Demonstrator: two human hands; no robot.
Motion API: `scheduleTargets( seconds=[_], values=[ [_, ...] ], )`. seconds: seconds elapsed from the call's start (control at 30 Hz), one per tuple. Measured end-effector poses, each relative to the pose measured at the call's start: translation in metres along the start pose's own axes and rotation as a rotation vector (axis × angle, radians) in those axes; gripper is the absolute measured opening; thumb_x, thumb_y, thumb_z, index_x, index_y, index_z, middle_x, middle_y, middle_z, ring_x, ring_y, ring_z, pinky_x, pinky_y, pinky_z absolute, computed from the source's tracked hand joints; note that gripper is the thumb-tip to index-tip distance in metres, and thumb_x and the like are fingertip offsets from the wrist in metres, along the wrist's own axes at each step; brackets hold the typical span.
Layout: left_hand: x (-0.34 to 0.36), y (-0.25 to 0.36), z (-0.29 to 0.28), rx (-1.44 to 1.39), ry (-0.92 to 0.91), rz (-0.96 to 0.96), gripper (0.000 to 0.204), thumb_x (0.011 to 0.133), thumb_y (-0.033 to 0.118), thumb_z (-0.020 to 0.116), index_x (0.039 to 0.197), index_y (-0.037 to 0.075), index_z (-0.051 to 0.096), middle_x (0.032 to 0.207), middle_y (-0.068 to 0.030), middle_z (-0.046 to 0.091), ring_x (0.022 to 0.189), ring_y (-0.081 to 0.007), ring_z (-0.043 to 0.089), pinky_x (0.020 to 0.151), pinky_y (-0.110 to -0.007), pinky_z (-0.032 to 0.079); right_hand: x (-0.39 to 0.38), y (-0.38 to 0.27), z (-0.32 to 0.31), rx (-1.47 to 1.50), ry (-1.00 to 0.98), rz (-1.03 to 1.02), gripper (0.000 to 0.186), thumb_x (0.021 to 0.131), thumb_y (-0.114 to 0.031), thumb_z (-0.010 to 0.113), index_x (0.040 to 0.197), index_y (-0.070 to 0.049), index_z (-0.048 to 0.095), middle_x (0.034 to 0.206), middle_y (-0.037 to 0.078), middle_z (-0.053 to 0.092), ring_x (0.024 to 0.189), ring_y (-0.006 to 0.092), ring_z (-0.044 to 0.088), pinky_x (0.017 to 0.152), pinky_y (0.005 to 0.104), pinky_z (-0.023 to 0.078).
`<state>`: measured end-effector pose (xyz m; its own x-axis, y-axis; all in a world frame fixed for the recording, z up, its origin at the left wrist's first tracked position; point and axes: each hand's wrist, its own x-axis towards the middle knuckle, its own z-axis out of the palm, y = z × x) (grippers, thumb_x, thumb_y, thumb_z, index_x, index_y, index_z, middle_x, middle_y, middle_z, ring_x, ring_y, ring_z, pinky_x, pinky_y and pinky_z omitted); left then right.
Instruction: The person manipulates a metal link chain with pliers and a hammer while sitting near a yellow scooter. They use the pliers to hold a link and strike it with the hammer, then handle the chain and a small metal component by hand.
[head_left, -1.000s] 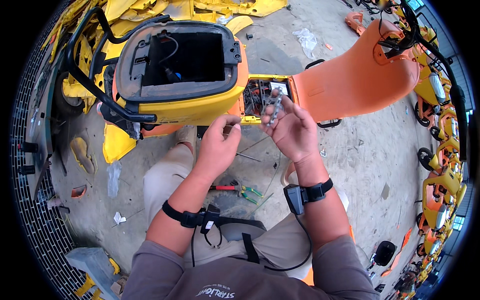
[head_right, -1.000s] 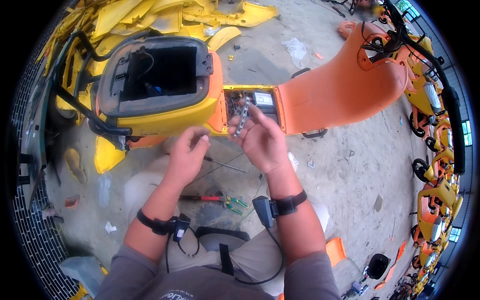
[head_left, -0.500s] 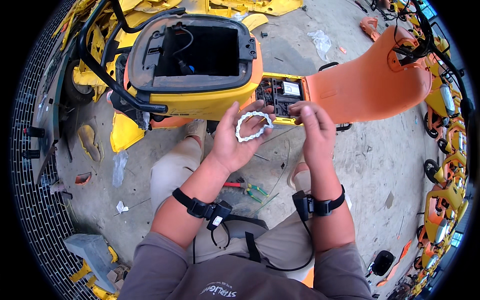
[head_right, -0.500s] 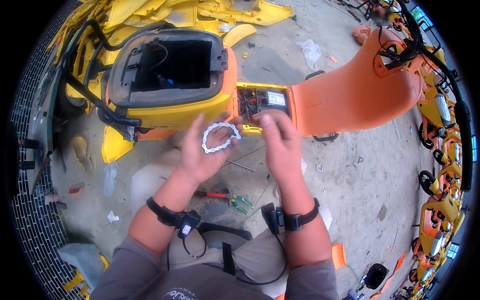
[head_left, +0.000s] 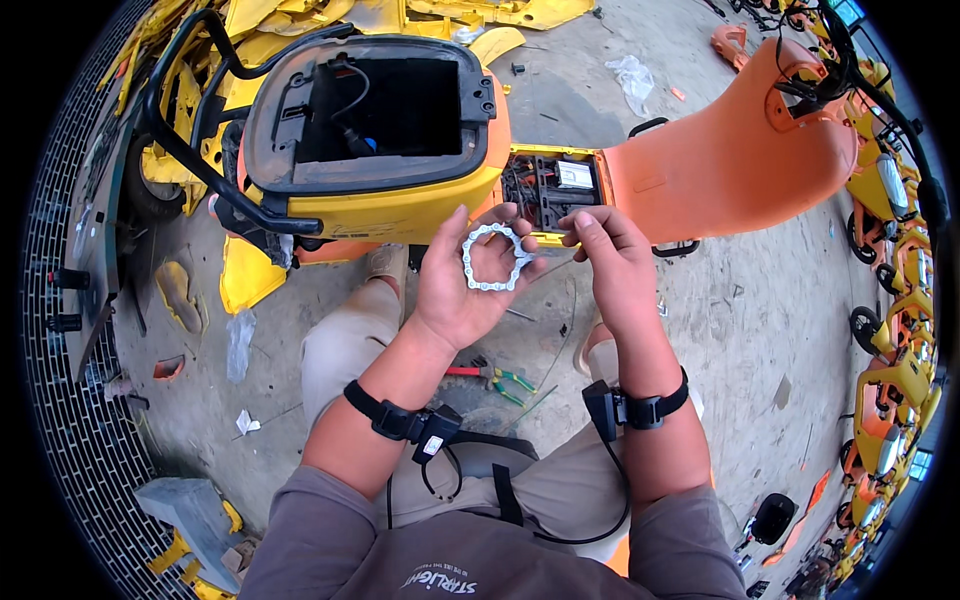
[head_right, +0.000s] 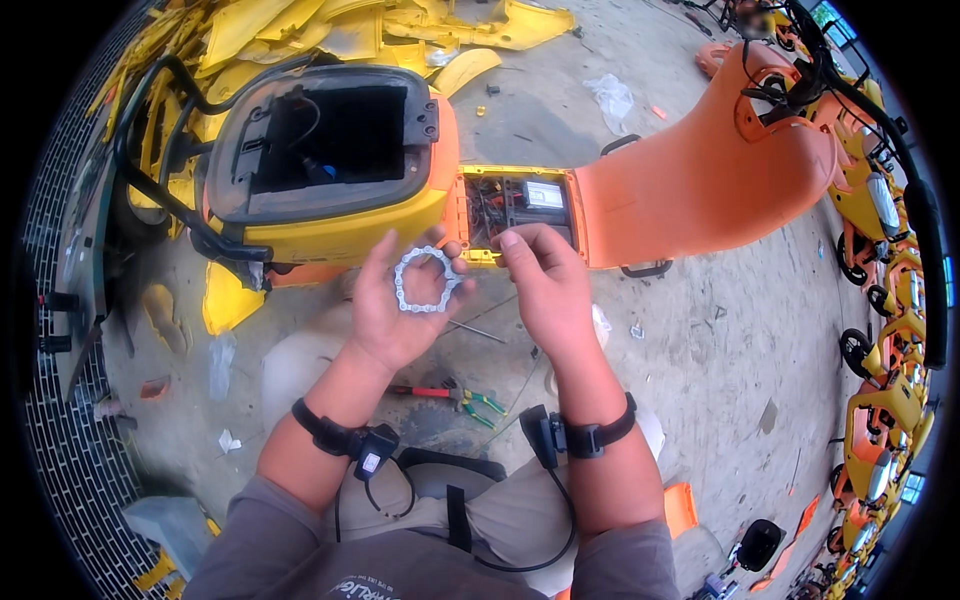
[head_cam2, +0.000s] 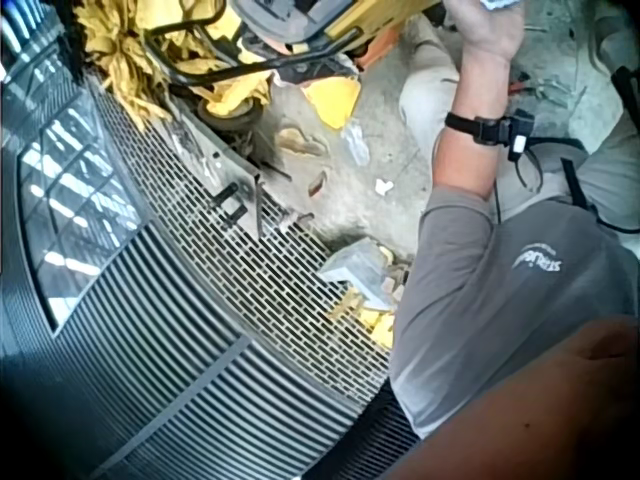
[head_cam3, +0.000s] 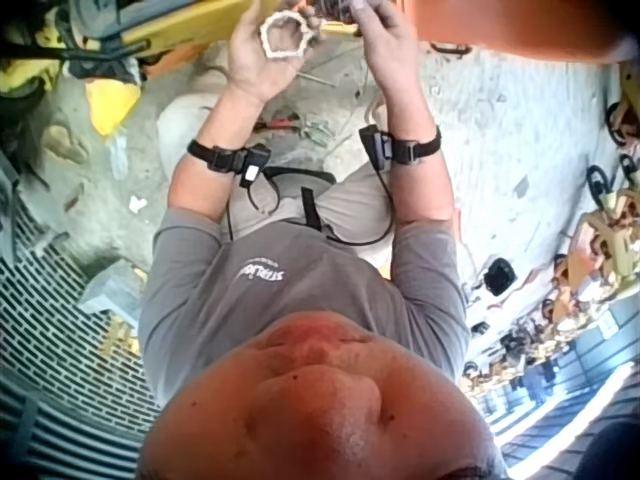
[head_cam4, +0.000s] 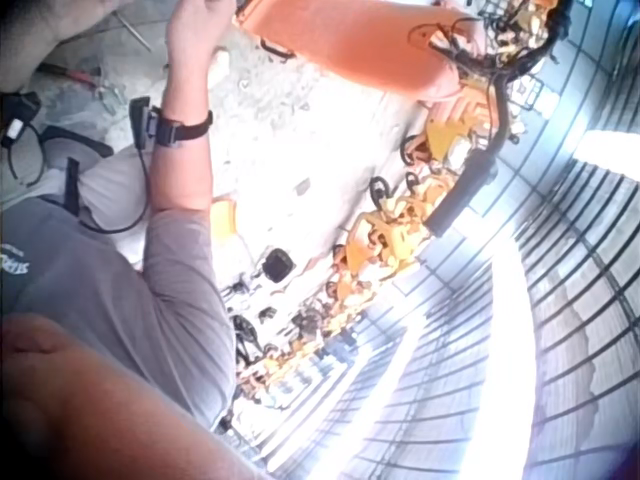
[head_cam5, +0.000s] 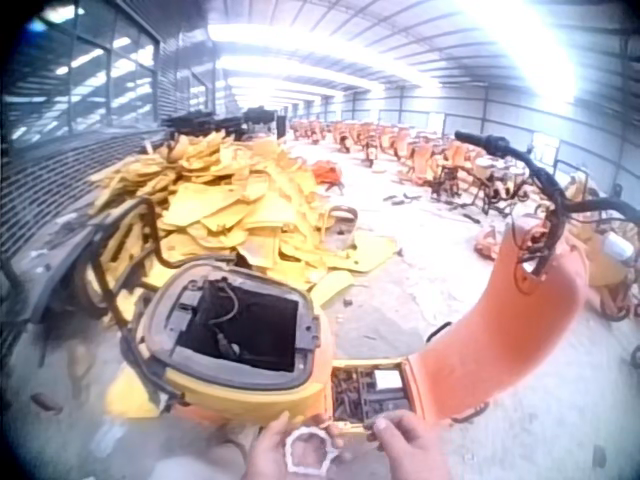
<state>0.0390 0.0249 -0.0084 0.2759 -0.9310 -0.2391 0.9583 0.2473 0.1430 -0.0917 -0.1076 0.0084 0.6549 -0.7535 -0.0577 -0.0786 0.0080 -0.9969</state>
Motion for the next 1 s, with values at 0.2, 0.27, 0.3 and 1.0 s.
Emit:
scheduleTargets(
  seconds=[0.2, 0.27, 0.3, 1.0],
  values=[
    [-0.002, 0.000, -0.004, 0.092, 0.061, 0.043, 0.040, 0.103, 0.044, 0.047, 0.114, 0.008, 0.060, 0.097, -0.0081, 0.061, 0.085, -0.0189, 0.058, 0.081, -0.035, 0.050, -0.011, -0.009, 0.006, -0.055, -0.062, -0.006, 0.023, 0.100, -0.022, 0.064, 0.102, 0.001, 0.067, 0.088, 0.002, 0.066, 0.085, 0.0091, 0.058, 0.077, 0.0267, 0.048],
    [-0.004, 0.000, 0.001, 0.152, 0.195, 0.075, 0.041, 0.104, 0.045, 0.045, 0.108, 0.008, 0.061, 0.087, -0.0057, 0.060, 0.074, -0.0160, 0.057, 0.066, -0.029, 0.050, -0.013, -0.007, 0.008, -0.053, -0.074, 0.007, 0.023, 0.100, -0.021, 0.063, 0.101, 0.002, 0.066, 0.087, 0.003, 0.065, 0.084, 0.0092, 0.058, 0.078, 0.0262, 0.048],
    [-0.004, 0.003, -0.008, 0.146, 0.155, 0.041, 0.041, 0.104, 0.046, 0.045, 0.104, 0.009, 0.061, 0.081, -0.0044, 0.057, 0.067, -0.0148, 0.053, 0.059, -0.028, 0.045, -0.014, -0.006, 0.009, -0.051, -0.081, 0.014, 0.023, 0.100, -0.021, 0.063, 0.101, 0.002, 0.066, 0.087, 0.003, 0.065, 0.084, 0.0092, 0.058, 0.078, 0.0260, 0.048],
    [0.014, -0.010, -0.017, 0.452, -0.048, 0.285, 0.032, 0.106, 0.015, 0.042, 0.133, 0.002, 0.049, 0.121, -0.0121, 0.059, 0.112, -0.0242, 0.056, 0.106, -0.040, 0.043, -0.028, 0.031, 0.045, 0.981, -0.170, 0.599, 0.071, 0.104, -0.057, 0.039, 0.141, 0.003, 0.042, 0.134, 0.015, 0.053, 0.124, 0.0269, 0.054, 0.110, 0.0420, 0.040]
  ],
)
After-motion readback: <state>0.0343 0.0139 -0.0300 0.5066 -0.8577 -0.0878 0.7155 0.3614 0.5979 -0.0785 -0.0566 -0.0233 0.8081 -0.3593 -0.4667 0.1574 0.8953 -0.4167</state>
